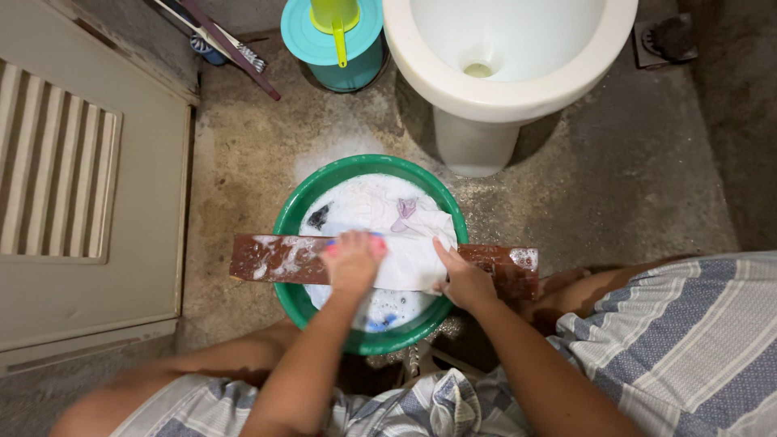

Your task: The person scrubs a white cloth with a colorful sponge on a wooden board placed over a green basin filled with soapy water. The person repeatedly rubs the cloth against the board, dips it into the water, and wrings it out.

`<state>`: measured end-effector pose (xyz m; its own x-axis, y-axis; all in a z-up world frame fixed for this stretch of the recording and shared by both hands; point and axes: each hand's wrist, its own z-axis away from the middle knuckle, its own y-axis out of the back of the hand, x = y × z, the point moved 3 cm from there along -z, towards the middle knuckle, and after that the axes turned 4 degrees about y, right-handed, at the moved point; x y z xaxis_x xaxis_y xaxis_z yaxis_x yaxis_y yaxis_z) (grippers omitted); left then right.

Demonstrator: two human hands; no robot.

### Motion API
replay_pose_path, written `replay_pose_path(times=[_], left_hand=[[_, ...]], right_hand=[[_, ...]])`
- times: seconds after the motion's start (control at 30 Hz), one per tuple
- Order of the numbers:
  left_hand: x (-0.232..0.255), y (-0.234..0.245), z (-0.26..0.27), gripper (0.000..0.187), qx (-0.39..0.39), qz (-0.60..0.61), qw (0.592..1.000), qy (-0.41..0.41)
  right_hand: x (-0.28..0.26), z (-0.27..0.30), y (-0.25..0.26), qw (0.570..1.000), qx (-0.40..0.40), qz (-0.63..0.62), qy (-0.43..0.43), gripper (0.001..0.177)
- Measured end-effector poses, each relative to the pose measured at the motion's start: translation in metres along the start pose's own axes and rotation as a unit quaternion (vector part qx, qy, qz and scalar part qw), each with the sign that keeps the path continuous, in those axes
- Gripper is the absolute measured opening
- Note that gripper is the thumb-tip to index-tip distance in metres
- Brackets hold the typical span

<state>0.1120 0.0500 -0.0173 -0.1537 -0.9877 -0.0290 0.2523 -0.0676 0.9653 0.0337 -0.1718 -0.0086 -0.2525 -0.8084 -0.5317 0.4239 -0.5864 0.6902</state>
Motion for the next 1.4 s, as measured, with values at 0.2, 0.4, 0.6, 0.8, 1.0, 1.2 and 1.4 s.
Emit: replay_pose_path(times=[0.2,0.4,0.6,0.8,1.0,1.2,1.4], left_hand=[[0.009,0.001,0.033,0.068,0.01,0.024,0.999,0.046],[0.054,-0.017,0.079,0.085,-0.07,0.109,0.992,-0.012],[0.089,0.0,-0.008,0.067,0.031,0.211,0.973,0.084],[0.087,-0.003,0.016,0.068,0.059,0.236,0.969,0.035],[0.067,-0.016,0.096,0.075,-0.083,0.187,0.979,0.023],[0.086,-0.012,0.012,0.075,-0.03,0.203,0.976,0.068],[0.089,-0.005,-0.016,0.073,0.025,0.236,0.967,0.097]], right_hand=[[-0.007,0.003,0.002,1.0,-0.018,0.022,-0.001,0.103],[-0.007,0.001,0.0,1.0,-0.017,0.007,-0.016,0.103],[-0.006,0.0,-0.001,1.0,-0.008,-0.005,-0.002,0.104],[-0.012,0.005,0.002,1.0,-0.006,-0.026,-0.014,0.102],[-0.018,0.008,0.011,0.998,-0.034,-0.034,-0.03,0.105],[-0.015,0.001,0.005,0.999,-0.013,-0.039,-0.018,0.103],[-0.013,0.007,0.009,0.998,-0.005,-0.062,-0.026,0.098]])
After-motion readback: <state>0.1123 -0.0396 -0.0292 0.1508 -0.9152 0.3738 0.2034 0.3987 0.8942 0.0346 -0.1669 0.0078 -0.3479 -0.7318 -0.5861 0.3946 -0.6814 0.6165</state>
